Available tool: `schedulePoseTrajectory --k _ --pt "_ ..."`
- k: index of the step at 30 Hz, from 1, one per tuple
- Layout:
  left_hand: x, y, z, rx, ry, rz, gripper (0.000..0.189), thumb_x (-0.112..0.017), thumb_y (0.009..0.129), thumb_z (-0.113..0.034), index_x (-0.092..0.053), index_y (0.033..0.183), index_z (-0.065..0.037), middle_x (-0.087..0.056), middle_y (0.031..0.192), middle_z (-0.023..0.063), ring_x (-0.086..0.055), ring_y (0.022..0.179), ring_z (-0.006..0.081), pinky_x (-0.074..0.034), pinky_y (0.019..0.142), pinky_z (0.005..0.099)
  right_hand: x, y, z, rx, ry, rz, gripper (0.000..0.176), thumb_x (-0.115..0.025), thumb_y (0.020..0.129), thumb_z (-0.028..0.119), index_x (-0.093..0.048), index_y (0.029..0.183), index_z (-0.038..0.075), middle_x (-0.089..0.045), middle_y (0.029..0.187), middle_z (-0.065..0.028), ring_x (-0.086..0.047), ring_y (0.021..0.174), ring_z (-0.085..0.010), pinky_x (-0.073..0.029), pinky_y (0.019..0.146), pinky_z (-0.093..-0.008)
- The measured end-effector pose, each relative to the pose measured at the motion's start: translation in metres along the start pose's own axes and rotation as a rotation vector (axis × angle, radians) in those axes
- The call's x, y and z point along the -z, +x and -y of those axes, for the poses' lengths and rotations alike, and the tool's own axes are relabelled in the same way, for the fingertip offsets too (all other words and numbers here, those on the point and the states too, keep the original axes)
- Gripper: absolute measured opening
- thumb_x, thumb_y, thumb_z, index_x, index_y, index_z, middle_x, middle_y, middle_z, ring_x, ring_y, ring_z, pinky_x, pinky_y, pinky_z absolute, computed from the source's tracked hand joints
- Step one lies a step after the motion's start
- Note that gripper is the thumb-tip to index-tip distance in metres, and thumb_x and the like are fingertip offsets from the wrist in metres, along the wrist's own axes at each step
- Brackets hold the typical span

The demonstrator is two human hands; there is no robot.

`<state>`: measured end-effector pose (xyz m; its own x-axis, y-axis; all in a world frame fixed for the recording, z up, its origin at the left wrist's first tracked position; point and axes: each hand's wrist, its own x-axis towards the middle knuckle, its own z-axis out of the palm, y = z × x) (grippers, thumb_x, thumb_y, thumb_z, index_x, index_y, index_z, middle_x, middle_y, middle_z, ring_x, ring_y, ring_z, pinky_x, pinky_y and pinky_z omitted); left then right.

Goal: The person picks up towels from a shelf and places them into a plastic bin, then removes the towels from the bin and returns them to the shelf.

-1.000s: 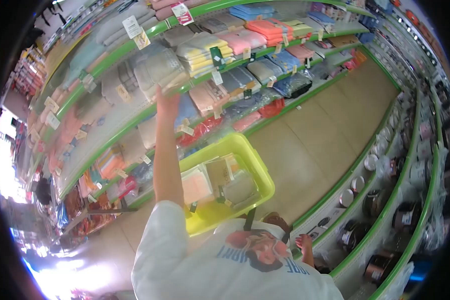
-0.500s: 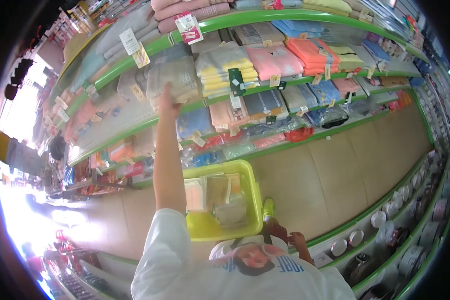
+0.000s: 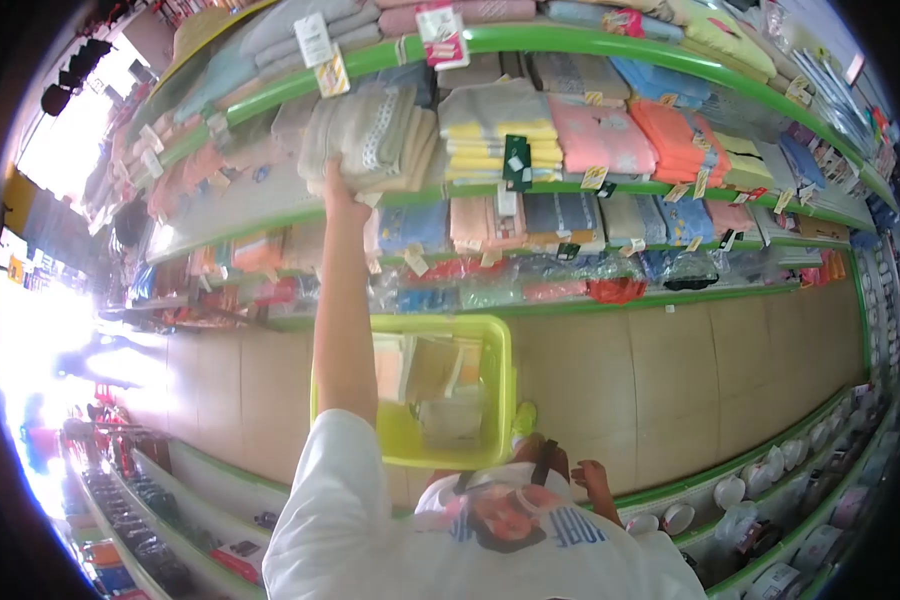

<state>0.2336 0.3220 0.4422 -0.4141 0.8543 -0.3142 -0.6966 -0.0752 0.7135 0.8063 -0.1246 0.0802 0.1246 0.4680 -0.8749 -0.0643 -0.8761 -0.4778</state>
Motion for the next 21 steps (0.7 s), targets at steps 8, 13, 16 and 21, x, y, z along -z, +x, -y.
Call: schedulePoseTrajectory --k 8,13,16,21 --pt "0.117 -0.144 -0.012 -0.015 0.015 0.095 0.058 -0.058 0.087 -0.03 -0.04 0.135 -0.003 -0.053 0.129 0.0133 -0.053 0.117 0.0303 -0.043 0.101 0.0469 -0.067 -0.017 0.075 0.49 -0.177 0.022 0.02 -0.058 0.091 0.024 -0.061 0.1 0.006 -0.065 0.081 -0.0075 -0.063 0.072 -0.0143 -0.048 0.059 -0.0277" --pt "0.218 -0.268 0.055 0.329 0.011 -0.014 0.065 -0.053 0.091 -0.042 -0.035 0.141 -0.004 -0.049 0.135 0.0169 -0.053 0.119 0.0323 -0.044 0.102 0.0467 -0.192 -0.09 0.189 0.496 0.159 0.524 0.028 -0.049 0.098 0.026 -0.057 0.115 0.005 -0.066 0.1 -0.0076 -0.064 0.091 -0.0156 -0.051 0.076 -0.0322" --pt "0.265 -0.332 0.108 0.634 -0.022 -0.055 0.065 -0.056 0.089 -0.039 -0.036 0.139 -0.003 -0.052 0.132 0.0169 -0.056 0.116 0.0317 -0.045 0.101 0.0449 -0.252 -0.08 0.18 0.387 0.014 0.911 0.044 -0.043 0.099 0.041 -0.054 0.124 0.006 -0.062 0.116 -0.0102 -0.061 0.103 -0.0215 -0.048 0.09 -0.0383" --pt "0.325 -0.361 0.117 0.71 0.014 0.104 0.063 -0.064 0.083 -0.025 -0.04 0.136 -0.002 -0.055 0.128 0.0163 -0.058 0.113 0.0281 -0.047 0.099 0.0422 -0.31 -0.099 0.158 0.134 0.049 1.085 0.045 -0.043 0.099 0.042 -0.053 0.126 0.007 -0.061 0.118 -0.0103 -0.06 0.105 -0.0223 -0.047 0.092 -0.0388"
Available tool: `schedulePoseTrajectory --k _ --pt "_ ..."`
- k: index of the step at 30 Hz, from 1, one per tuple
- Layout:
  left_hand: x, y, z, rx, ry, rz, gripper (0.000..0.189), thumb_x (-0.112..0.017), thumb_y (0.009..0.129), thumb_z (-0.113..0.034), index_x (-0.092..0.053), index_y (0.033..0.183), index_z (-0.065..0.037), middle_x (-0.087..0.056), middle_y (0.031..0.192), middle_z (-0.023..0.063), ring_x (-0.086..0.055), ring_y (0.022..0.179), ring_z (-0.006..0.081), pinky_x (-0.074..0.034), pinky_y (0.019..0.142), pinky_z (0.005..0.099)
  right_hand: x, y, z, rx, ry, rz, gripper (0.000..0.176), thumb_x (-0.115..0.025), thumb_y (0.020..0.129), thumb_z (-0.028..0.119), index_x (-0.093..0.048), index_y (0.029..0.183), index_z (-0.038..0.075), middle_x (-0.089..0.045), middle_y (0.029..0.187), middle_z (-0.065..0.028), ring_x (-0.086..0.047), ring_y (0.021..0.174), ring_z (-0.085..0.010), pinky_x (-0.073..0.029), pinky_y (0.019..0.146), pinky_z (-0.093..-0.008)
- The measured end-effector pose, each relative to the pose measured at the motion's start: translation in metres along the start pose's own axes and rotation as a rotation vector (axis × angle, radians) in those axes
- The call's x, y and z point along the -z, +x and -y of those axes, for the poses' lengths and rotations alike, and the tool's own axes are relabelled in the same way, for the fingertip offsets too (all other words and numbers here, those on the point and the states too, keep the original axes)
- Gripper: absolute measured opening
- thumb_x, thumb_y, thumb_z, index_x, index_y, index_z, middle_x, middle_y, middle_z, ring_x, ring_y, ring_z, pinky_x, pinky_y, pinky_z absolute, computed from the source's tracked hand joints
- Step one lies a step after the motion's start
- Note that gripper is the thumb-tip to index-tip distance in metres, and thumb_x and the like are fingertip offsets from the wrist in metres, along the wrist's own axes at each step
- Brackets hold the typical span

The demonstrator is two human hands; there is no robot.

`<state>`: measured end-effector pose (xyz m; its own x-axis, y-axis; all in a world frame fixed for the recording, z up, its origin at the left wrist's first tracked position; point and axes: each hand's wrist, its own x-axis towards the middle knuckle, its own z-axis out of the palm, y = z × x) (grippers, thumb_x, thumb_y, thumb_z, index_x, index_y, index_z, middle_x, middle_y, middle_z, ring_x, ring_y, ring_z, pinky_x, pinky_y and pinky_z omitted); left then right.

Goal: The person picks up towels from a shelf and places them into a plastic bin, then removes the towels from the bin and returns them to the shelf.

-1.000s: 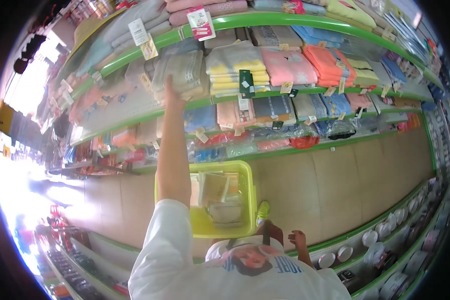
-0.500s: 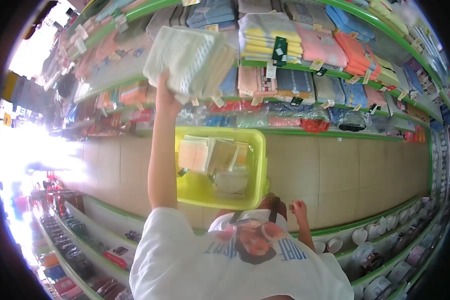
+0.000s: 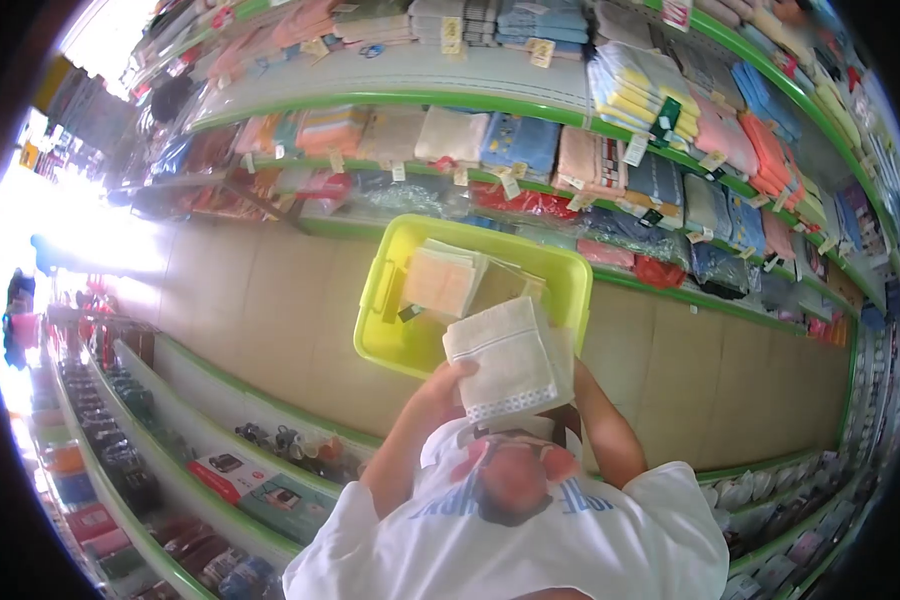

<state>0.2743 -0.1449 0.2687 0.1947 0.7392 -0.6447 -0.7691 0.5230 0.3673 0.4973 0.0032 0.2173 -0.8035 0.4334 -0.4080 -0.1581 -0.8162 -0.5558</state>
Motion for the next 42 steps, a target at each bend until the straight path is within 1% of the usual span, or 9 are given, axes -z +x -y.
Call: schedulePoseTrajectory --k 6,10,14,20,23,27,33,37,42 --pt "0.027 -0.034 -0.034 -0.035 -0.002 0.073 0.064 -0.065 0.08 -0.019 -0.04 0.136 -0.001 -0.055 0.127 0.0162 -0.059 0.111 0.0273 -0.049 0.096 0.0416 -0.03 0.033 -0.027 -0.147 0.213 -0.036 0.048 -0.044 0.098 0.043 -0.051 0.129 0.007 -0.06 0.121 -0.0104 -0.058 0.108 -0.0233 -0.046 0.094 -0.0396" --pt "0.043 -0.038 -0.023 -0.056 -0.022 0.157 0.079 -0.071 0.07 -0.024 -0.038 0.138 -0.001 -0.055 0.127 0.0158 -0.059 0.112 0.0278 -0.048 0.097 0.0419 -0.042 0.041 -0.036 -0.206 0.323 -0.078 0.049 -0.044 0.098 0.044 -0.05 0.13 0.008 -0.059 0.123 -0.0105 -0.057 0.109 -0.0239 -0.045 0.095 -0.04" --pt "0.06 -0.053 -0.008 -0.029 -0.172 0.062 0.083 -0.073 0.066 -0.024 -0.038 0.138 -0.001 -0.054 0.13 0.0142 -0.057 0.114 0.0295 -0.047 0.099 0.043 -0.047 0.043 -0.04 -0.243 0.397 -0.119 0.051 -0.044 0.097 0.045 -0.048 0.132 0.008 -0.058 0.124 -0.0105 -0.056 0.111 -0.0246 -0.044 0.096 -0.0405" --pt "0.089 -0.053 -0.023 -0.11 0.151 -0.054 0.075 -0.069 0.072 -0.017 -0.037 0.137 0.001 -0.053 0.129 0.0157 -0.057 0.114 0.028 -0.047 0.098 0.0414 -0.038 0.042 -0.043 -0.283 0.376 -0.176 0.053 -0.045 0.097 0.046 -0.046 0.135 0.009 -0.056 0.127 -0.0107 -0.055 0.114 -0.0256 -0.043 0.098 -0.0412" --pt "0.09 -0.042 -0.023 -0.09 0.253 -0.144 0.068 -0.069 0.079 -0.02 -0.038 0.136 0.002 -0.054 0.127 0.015 -0.058 0.111 0.0251 -0.048 0.096 0.0386 -0.011 0.039 -0.054 -0.284 0.232 -0.174 0.066 -0.037 0.095 0.061 -0.047 0.135 0.01 -0.057 0.128 -0.0099 -0.052 0.12 -0.0238 -0.037 0.105 -0.0394" --pt "0.108 -0.004 -0.006 -0.126 0.379 -0.174 0.067 -0.069 0.083 -0.025 -0.038 0.137 0.0 -0.054 0.126 0.0142 -0.057 0.111 0.0238 -0.049 0.095 0.037 0.003 0.022 -0.068 -0.194 -0.065 -0.196 0.067 -0.044 0.094 0.058 -0.04 0.14 0.01 -0.051 0.135 -0.0076 -0.047 0.125 -0.0218 -0.036 0.106 -0.0384" --pt "0.095 0.006 0.005 -0.174 0.332 -0.139 0.07 -0.069 0.085 -0.028 -0.034 0.139 -0.002 -0.054 0.127 0.0147 -0.057 0.111 0.025 -0.049 0.094 0.0383 0.017 -0.008 -0.069 -0.113 -0.021 -0.187 0.062 -0.048 0.095 0.048 -0.038 0.141 0.006 -0.048 0.137 -0.0085 -0.046 0.126 -0.0214 -0.035 0.106 -0.0378" --pt "0.102 -0.004 0.007 -0.108 0.129 0.104 0.072 -0.063 0.086 -0.042 -0.035 0.14 -0.003 -0.052 0.13 0.015 -0.059 0.109 0.0243 -0.049 0.093 0.0395 0.0 -0.032 -0.043 -0.089 -0.045 -0.231 0.06 -0.046 0.097 0.045 -0.039 0.139 0.003 -0.051 0.134 -0.0099 -0.051 0.12 -0.0213 -0.04 0.102 -0.0372" --pt "0.048 0.015 0.009 -0.125 0.207 -0.041 0.068 -0.061 0.089 -0.042 -0.036 0.139 -0.003 -0.055 0.126 0.0145 -0.06 0.107 0.0245 -0.049 0.092 0.0394 -0.017 -0.029 -0.04 -0.098 -0.073 -0.334 0.06 -0.047 0.097 0.045 -0.04 0.138 0.001 -0.055 0.129 -0.0102 -0.057 0.112 -0.0203 -0.045 0.097 -0.0353"
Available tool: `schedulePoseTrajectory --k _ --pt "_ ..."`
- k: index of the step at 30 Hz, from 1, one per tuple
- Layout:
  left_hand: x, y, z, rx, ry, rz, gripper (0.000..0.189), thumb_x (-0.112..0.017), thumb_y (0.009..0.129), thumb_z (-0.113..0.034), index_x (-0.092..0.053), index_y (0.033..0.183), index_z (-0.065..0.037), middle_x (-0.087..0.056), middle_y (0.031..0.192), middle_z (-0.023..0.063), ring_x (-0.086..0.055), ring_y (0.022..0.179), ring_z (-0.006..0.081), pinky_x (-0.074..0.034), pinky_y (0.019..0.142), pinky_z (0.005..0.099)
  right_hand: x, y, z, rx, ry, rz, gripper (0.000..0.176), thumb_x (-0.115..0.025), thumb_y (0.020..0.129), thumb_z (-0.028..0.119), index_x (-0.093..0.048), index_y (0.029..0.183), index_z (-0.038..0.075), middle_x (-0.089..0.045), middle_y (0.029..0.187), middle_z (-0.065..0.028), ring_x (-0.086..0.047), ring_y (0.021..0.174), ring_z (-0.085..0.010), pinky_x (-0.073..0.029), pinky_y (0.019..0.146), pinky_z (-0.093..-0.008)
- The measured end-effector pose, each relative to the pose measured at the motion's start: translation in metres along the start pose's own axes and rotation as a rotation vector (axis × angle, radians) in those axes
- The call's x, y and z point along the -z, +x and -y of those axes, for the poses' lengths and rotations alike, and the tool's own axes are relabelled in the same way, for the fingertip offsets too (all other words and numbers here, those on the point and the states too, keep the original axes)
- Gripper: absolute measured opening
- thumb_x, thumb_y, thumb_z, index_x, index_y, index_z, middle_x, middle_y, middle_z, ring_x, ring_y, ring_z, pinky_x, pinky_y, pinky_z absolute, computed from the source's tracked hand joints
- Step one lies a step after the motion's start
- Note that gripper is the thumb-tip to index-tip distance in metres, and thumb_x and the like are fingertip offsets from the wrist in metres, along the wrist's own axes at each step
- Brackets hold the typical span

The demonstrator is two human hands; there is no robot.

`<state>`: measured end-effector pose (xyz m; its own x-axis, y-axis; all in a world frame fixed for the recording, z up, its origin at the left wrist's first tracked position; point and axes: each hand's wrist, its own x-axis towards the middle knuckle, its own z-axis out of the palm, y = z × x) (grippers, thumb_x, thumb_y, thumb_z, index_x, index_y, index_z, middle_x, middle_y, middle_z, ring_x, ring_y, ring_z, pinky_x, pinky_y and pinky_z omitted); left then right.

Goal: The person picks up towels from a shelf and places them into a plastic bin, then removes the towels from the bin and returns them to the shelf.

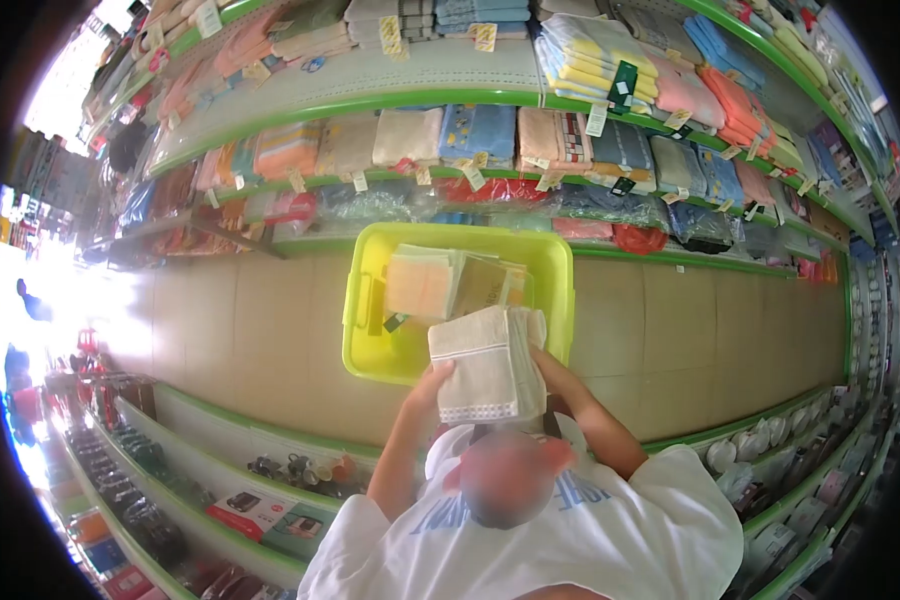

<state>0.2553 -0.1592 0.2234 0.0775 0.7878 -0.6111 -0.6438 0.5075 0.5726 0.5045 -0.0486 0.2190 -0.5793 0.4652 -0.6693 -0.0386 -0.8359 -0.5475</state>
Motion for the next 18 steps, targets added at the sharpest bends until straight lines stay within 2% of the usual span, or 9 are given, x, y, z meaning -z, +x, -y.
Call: schedulePoseTrajectory --k 2,5,8,11,13,14,16,17,18 --pt "-0.003 0.009 0.0 -0.002 0.001 -0.01 0.067 -0.061 0.089 -0.041 -0.036 0.139 -0.004 -0.055 0.125 0.0141 -0.059 0.108 0.0242 -0.049 0.093 0.0394 -0.007 -0.019 0.014 -0.011 0.119 0.012 0.059 -0.047 0.097 0.043 -0.04 0.138 0.002 -0.055 0.128 -0.01 -0.058 0.111 -0.0193 -0.046 0.096 -0.0345" --pt "0.002 0.023 0.005 0.06 0.018 0.019 0.068 -0.063 0.088 -0.04 -0.035 0.139 -0.005 -0.054 0.126 0.0134 -0.057 0.111 0.0244 -0.048 0.094 0.0394 0.006 -0.025 0.015 0.035 0.141 0.059 0.063 -0.052 0.096 0.039 -0.033 0.142 0.001 -0.05 0.134 -0.0115 -0.053 0.118 -0.0215 -0.042 0.101 -0.0347" --pt "-0.004 0.034 0.002 0.025 0.099 -0.01 0.069 -0.066 0.087 -0.035 -0.033 0.14 -0.005 -0.052 0.129 0.0133 -0.054 0.114 0.0246 -0.046 0.096 0.0394 0.035 -0.013 0.002 0.248 -0.11 0.081 0.076 -0.062 0.09 0.036 -0.024 0.146 0.001 -0.043 0.14 -0.013 -0.044 0.127 -0.0239 -0.036 0.106 -0.0351" --pt "-0.025 0.027 -0.004 -0.133 0.294 -0.031 0.072 -0.068 0.085 -0.027 -0.03 0.142 -0.005 -0.049 0.131 0.013 -0.051 0.118 0.0253 -0.043 0.099 0.0396 0.038 -0.03 0.017 0.279 -0.319 0.076 0.094 -0.075 0.08 0.029 -0.017 0.147 0.0 -0.037 0.144 -0.0138 -0.037 0.132 -0.0249 -0.032 0.108 -0.0357" --pt "-0.05 0.007 -0.022 -0.198 0.452 0.001 0.078 -0.07 0.082 -0.021 -0.025 0.144 -0.007 -0.046 0.136 0.0125 -0.047 0.124 0.0281 -0.039 0.104 0.0405 0.019 -0.05 0.038 0.297 -0.442 0.031 0.098 -0.08 0.072 0.022 -0.02 0.147 0.001 -0.04 0.142 -0.0125 -0.039 0.13 -0.0233 -0.033 0.108 -0.0352" --pt "-0.057 0.002 -0.027 -0.227 0.408 0.006 0.074 -0.068 0.084 -0.021 -0.027 0.144 -0.006 -0.046 0.136 0.0121 -0.048 0.123 0.0265 -0.04 0.102 0.0389 0.014 -0.058 0.047 0.306 -0.507 0.008 0.101 -0.083 0.068 0.018 -0.022 0.146 0.002 -0.042 0.141 -0.0118 -0.039 0.13 -0.0225 -0.033 0.107 -0.0349" --pt "-0.068 -0.007 -0.033 -0.289 0.314 0.006 0.067 -0.065 0.087 -0.02 -0.03 0.142 -0.006 -0.047 0.135 0.0111 -0.05 0.12 0.0232 -0.042 0.099 0.0357 0.02 -0.067 0.056 0.266 -0.347 0.106 0.102 -0.085 0.063 0.012 -0.026 0.145 0.003 -0.044 0.139 -0.0101 -0.041 0.128 -0.0213 -0.034 0.107 -0.0345" --pt "-0.101 -0.023 -0.064 -0.159 -0.248 0.071 0.057 -0.055 0.094 -0.028 -0.034 0.142 -0.006 -0.048 0.135 0.0122 -0.053 0.117 0.0227 -0.045 0.097 0.0352 0.024 -0.071 0.057 0.239 -0.269 0.158 0.102 -0.085 0.06 0.009 -0.028 0.145 0.004 -0.046 0.138 -0.0093 -0.041 0.127 -0.0207 -0.034 0.106 -0.0343" --pt "-0.089 -0.013 -0.058 -0.108 -0.119 0.079 0.056 -0.05 0.095 -0.03 -0.032 0.143 -0.006 -0.046 0.138 0.0128 -0.051 0.12 0.0232 -0.044 0.099 0.0365 0.026 -0.071 0.057 0.216 -0.267 0.169 0.101 -0.085 0.06 0.007 -0.029 0.144 0.004 -0.047 0.137 -0.0086 -0.042 0.127 -0.0201 -0.035 0.106 -0.0342"
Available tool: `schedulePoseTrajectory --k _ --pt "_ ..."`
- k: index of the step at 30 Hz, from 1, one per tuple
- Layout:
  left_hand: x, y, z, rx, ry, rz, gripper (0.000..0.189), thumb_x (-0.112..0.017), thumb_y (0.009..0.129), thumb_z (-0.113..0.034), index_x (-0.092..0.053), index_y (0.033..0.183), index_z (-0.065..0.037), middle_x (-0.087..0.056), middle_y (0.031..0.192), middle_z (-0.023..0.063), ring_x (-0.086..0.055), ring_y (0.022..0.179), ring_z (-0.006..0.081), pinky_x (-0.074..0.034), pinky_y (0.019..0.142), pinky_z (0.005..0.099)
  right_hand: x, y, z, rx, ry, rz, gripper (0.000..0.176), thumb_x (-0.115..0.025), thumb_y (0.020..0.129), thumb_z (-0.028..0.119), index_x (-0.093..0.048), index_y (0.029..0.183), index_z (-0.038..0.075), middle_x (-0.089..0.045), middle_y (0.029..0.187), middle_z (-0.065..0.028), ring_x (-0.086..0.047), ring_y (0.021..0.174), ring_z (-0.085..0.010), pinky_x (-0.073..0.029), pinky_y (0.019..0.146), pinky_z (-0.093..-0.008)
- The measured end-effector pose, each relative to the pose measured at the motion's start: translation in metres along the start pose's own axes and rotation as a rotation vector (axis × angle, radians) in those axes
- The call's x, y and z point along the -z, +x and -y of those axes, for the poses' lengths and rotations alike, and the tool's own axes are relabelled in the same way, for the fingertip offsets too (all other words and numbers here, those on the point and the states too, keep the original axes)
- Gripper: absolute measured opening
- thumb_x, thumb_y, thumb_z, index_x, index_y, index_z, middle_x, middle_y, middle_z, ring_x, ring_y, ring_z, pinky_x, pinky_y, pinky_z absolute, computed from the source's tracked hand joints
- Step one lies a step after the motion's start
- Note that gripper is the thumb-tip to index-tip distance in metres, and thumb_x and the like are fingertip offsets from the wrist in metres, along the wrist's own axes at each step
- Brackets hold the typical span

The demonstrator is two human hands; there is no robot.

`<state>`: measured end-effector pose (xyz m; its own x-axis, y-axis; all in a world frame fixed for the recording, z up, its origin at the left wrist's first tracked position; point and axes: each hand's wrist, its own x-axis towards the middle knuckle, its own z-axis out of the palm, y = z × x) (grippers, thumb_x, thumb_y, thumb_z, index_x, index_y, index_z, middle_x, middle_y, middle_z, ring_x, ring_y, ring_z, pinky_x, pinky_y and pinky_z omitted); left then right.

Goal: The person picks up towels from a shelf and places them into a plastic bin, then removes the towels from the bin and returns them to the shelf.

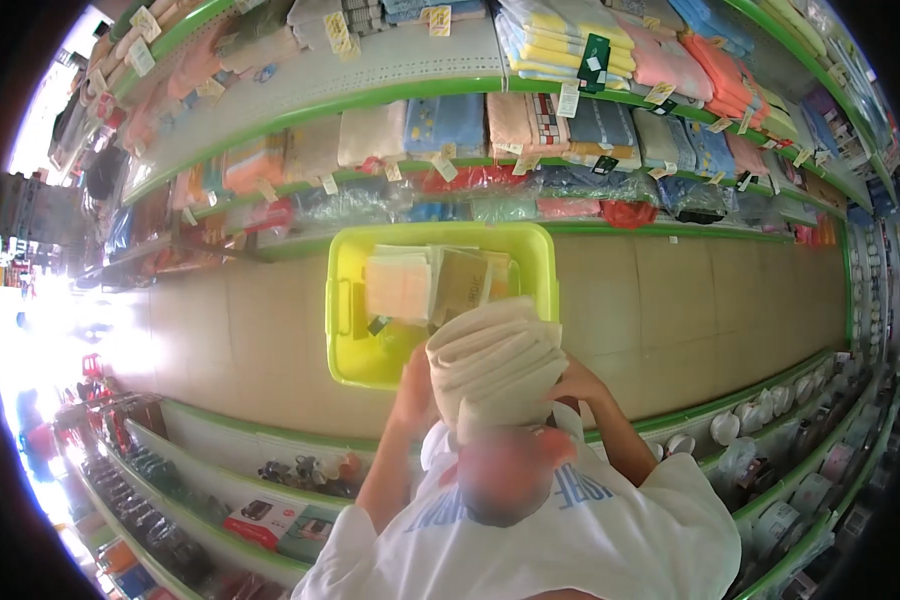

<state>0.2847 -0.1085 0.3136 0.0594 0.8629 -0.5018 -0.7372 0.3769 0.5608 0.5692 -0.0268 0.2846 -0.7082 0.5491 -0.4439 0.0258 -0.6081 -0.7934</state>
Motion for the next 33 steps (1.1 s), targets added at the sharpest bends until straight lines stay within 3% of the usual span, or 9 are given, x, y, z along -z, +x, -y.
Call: schedulePoseTrajectory --k 4,11,17,23,26,28,30,32,33 --pt "0.04 0.017 0.021 0.134 0.36 0.014 0.055 -0.04 0.099 -0.033 -0.029 0.145 -0.005 -0.043 0.141 0.0139 -0.048 0.125 0.0238 -0.042 0.102 0.0385 0.002 0.007 -0.008 -0.063 0.001 0.032 0.098 -0.084 0.059 0.005 -0.033 0.143 0.004 -0.048 0.135 -0.0072 -0.044 0.124 -0.019 -0.036 0.105 -0.034" --pt "0.035 0.014 0.03 0.103 0.42 -0.065 0.053 -0.039 0.1 -0.035 -0.035 0.142 -0.004 -0.048 0.137 0.0136 -0.05 0.122 0.022 -0.044 0.1 0.0361 0.002 0.01 -0.03 -0.047 -0.051 0.105 0.102 -0.083 0.063 0.011 -0.025 0.146 0.003 -0.045 0.138 -0.01 -0.042 0.127 -0.0202 -0.034 0.106 -0.0339" --pt "0.021 0.042 0.01 0.203 0.368 -0.131 0.061 -0.034 0.1 -0.046 -0.033 0.144 -0.005 -0.044 0.141 0.0121 -0.044 0.127 0.0213 -0.034 0.107 0.0359 -0.011 0.032 -0.055 -0.168 0.193 -0.188 0.086 -0.072 0.079 0.02 -0.022 0.147 0.003 -0.044 0.138 -0.0121 -0.043 0.126 -0.0222 -0.036 0.105 -0.0361" --pt "0.05 0.157 0.001 0.087 0.674 -0.221 0.078 -0.031 0.094 -0.064 -0.031 0.146 -0.006 -0.036 0.147 0.0123 -0.034 0.133 0.0233 -0.023 0.112 0.0327 0.036 0.124 -0.075 0.024 0.321 -0.39 0.067 -0.067 0.084 0.026 -0.036 0.138 0.003 -0.05 0.128 -0.0143 -0.052 0.113 -0.0254 -0.043 0.096 -0.0398" --pt "0.087 0.222 0.014 0.041 0.876 -0.257 0.077 -0.034 0.094 -0.062 -0.033 0.144 -0.003 -0.047 0.136 0.0132 -0.043 0.125 0.0218 -0.031 0.106 0.0338 0.035 0.161 -0.035 -0.034 0.345 -0.658 0.066 -0.069 0.081 0.031 -0.04 0.134 0.003 -0.053 0.122 -0.0135 -0.053 0.109 -0.0248 -0.045 0.091 -0.0395" --pt "0.102 0.238 0.025 0.003 0.905 -0.202 0.066 -0.044 0.093 -0.047 -0.036 0.141 -0.002 -0.047 0.134 0.0201 -0.044 0.126 0.0301 -0.036 0.102 0.0364 0.074 0.203 -0.075 -0.057 0.418 -0.653 0.068 -0.071 0.079 0.036 -0.043 0.13 0.001 -0.055 0.117 -0.0124 -0.055 0.106 -0.0242 -0.047 0.089 -0.0383" --pt "0.122 0.24 0.042 -0.014 1.015 -0.241 0.06 -0.051 0.093 -0.039 -0.038 0.139 -0.002 -0.051 0.123 0.0184 -0.049 0.116 0.028 -0.041 0.095 0.0353 0.116 0.237 -0.135 -0.105 0.458 -0.635 0.069 -0.072 0.078 0.041 -0.047 0.126 -0.001 -0.057 0.112 -0.0117 -0.056 0.102 -0.0238 -0.048 0.086 -0.0374" --pt "0.138 0.23 0.062 -0.027 1.201 -0.371 0.057 -0.054 0.094 -0.039 -0.04 0.136 -0.003 -0.058 0.101 0.0079 -0.057 0.097 0.0152 -0.046 0.083 0.0306 0.144 0.255 -0.176 -0.162 0.452 -0.598 0.071 -0.073 0.076 0.045 -0.05 0.122 -0.003 -0.059 0.107 -0.0114 -0.057 0.098 -0.0234 -0.048 0.085 -0.0368" --pt "0.139 0.208 0.068 -0.249 1.009 -0.291 0.047 -0.059 0.092 -0.025 -0.043 0.131 -0.003 -0.059 0.101 0.0101 -0.058 0.095 0.0164 -0.047 0.08 0.029 0.145 0.255 -0.181 -0.177 0.434 -0.603 0.071 -0.066 0.081 0.05 -0.051 0.122 -0.006 -0.06 0.109 -0.0141 -0.058 0.099 -0.0241 -0.048 0.086 -0.0367"
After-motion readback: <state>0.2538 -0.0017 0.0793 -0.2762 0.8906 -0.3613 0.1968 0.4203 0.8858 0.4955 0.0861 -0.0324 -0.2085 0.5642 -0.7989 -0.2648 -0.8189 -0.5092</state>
